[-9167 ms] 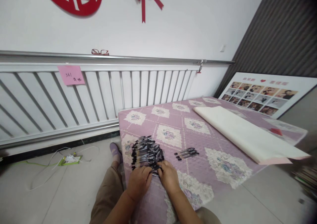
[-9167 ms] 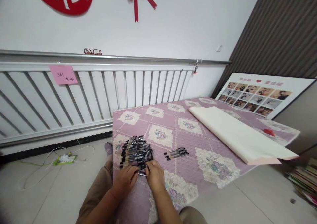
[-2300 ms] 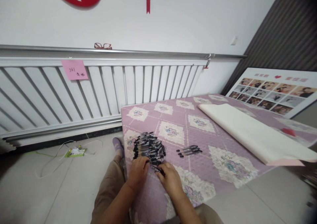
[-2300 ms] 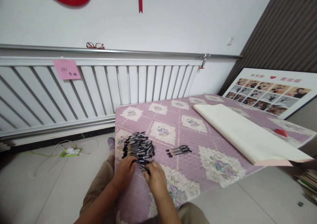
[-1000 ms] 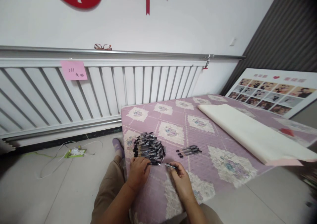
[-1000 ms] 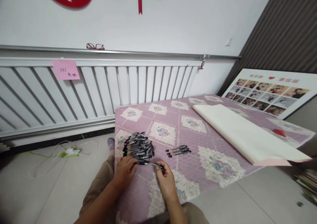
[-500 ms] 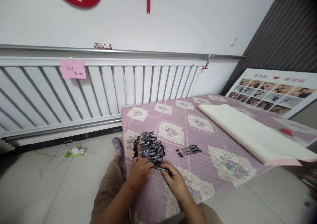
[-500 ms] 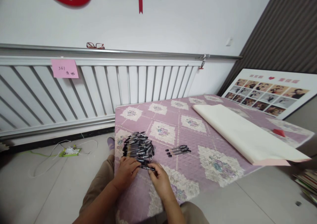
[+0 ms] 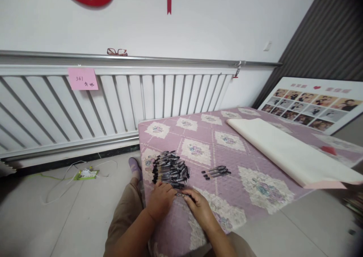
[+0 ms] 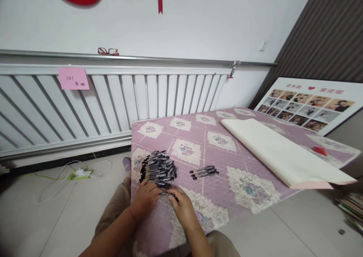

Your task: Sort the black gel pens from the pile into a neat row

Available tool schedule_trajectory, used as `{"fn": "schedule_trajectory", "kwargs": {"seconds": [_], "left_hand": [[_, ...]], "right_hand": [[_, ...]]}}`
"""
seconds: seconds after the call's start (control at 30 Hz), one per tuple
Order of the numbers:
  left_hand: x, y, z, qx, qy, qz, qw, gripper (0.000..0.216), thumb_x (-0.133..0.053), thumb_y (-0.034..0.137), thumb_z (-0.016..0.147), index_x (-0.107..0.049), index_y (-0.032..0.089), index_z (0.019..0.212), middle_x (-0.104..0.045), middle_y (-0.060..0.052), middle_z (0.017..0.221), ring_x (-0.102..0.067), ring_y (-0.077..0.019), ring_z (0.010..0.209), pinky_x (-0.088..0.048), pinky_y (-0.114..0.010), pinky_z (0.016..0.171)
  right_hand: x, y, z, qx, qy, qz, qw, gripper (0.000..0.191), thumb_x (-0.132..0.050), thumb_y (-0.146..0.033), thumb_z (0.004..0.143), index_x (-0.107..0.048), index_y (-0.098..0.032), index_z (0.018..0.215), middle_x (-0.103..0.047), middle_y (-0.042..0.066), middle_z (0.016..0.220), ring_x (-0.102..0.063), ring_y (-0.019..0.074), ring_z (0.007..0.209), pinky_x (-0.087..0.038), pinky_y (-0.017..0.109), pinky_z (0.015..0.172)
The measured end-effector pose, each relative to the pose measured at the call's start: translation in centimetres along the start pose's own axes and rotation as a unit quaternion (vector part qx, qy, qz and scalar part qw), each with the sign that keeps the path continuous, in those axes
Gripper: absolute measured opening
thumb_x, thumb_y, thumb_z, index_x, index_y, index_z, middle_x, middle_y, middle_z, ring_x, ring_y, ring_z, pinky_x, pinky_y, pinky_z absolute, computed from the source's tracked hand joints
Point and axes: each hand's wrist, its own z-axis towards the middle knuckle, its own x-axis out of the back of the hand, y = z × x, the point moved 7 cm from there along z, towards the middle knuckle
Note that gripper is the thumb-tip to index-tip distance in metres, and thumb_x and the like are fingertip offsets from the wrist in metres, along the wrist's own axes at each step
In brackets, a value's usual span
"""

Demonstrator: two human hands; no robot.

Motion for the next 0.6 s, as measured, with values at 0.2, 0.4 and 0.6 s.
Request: {"fn": "schedule_trajectory", "kwargs": {"seconds": [0.2,0.4,0.6], "left_hand": [[-0.1,0.4,0.0,-0.009,0.010,0.010,1.000,0.012,-0.049,0.024,0.091,-0.060,0.023,0.087,-0.058,0.000,0.080,-0.054,-0.0178,0.081,-0.036,-0.037,0.082],[0.6,1.3,-0.2,-0.043,0.025,-0.020,0.999,0.018,-0.053,0.025,0.089,-0.057,0.025,0.106,-0.063,-0.001,0.090,-0.057,-0.0179,0.083,-0.038,-0.036,0.083],[1.0,0.7,-0.7,-0.026,0.078,-0.049,0.995,0.024,-0.050,0.023,0.088,-0.056,0.023,0.111,-0.064,-0.005,0.097,-0.059,-0.0198,0.089,-0.041,-0.038,0.085]], "right_hand": [[0.2,-0.2,-0.1,-0.004,0.013,0.011,1.000,0.018,-0.056,-0.032,0.082,-0.070,-0.026,0.092,-0.070,0.004,0.092,-0.062,0.0217,0.091,-0.047,0.033,0.084],[0.8,-0.1,-0.3,-0.046,0.047,0.069,0.995,0.022,-0.056,-0.036,0.081,-0.067,-0.024,0.095,-0.070,0.005,0.097,-0.063,0.0220,0.092,-0.047,0.033,0.085],[2.2,2.1,-0.7,-0.115,0.128,0.136,0.976,0.029,-0.060,-0.042,0.075,-0.064,-0.022,0.095,-0.067,0.002,0.080,-0.061,0.0194,0.074,-0.049,0.030,0.071]]}}
